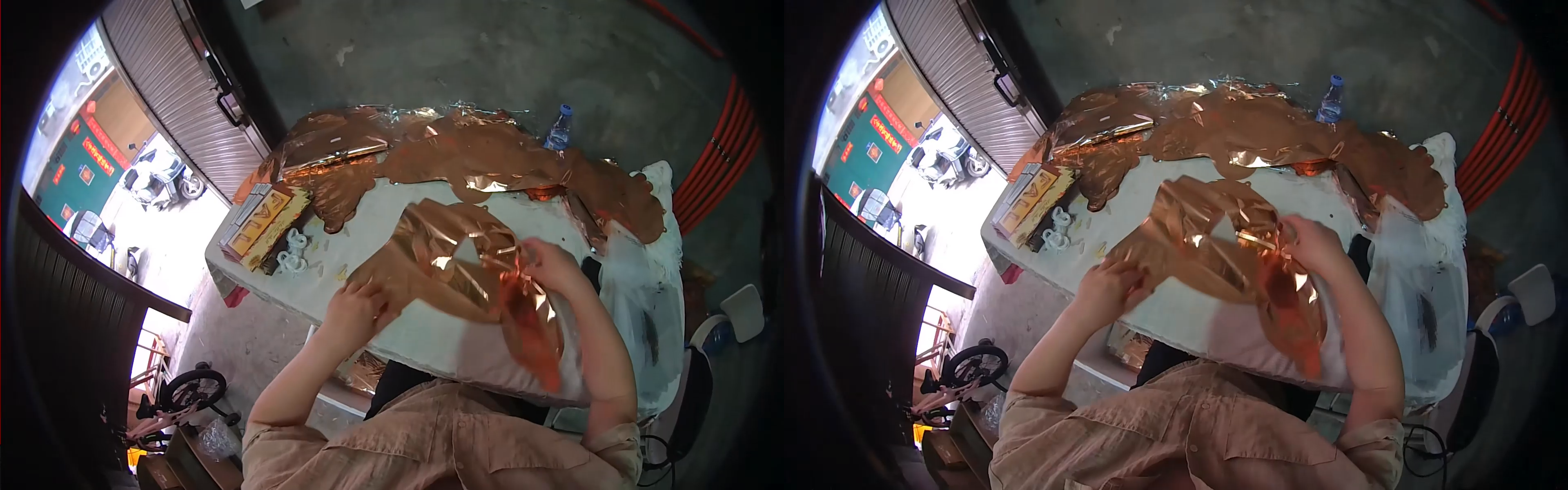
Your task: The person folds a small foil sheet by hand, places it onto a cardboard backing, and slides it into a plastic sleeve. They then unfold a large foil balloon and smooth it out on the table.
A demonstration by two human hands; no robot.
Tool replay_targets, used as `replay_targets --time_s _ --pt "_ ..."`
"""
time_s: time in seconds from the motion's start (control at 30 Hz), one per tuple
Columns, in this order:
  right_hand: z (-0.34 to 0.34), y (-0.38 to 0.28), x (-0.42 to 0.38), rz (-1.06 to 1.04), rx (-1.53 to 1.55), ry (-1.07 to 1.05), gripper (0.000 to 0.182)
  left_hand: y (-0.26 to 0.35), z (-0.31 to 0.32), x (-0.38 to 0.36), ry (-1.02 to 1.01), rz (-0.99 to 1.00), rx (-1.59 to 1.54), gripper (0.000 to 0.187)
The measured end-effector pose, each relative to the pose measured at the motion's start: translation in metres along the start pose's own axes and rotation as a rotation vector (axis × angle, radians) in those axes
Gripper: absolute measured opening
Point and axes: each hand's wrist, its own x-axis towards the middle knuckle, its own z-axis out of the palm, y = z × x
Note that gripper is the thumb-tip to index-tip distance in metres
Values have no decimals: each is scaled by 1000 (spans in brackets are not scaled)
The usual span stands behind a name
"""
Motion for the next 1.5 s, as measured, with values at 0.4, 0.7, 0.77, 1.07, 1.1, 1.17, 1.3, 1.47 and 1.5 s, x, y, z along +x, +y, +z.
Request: replay_targets --time_s 0.4,0.7,0.77,1.07,1.1,1.17,1.3,1.47,1.5 --pt "74 -28 56 -437 -44 293 45 -17 19 76 131 27 -149 31" --pt "87 -25 28 -213 -283 115 69 -12 89 175 34 -93 -294 30" --pt "88 -18 30 -261 -326 217 63 -11 93 184 99 -65 -364 32" --pt "37 -18 139 -275 -329 429 20 -33 99 193 323 -8 -426 53" --pt "39 -13 152 -279 -597 570 20 -37 103 193 332 24 -435 53" --pt "39 -10 163 -193 -736 573 19 -38 104 193 355 61 -446 51" --pt "31 -11 171 -130 -862 407 17 -34 101 192 402 94 -389 51" --pt "-4 10 164 -155 -768 412 11 -33 100 195 349 59 -404 49" --pt "-10 13 164 -109 -742 432 10 -33 101 196 345 69 -410 49"
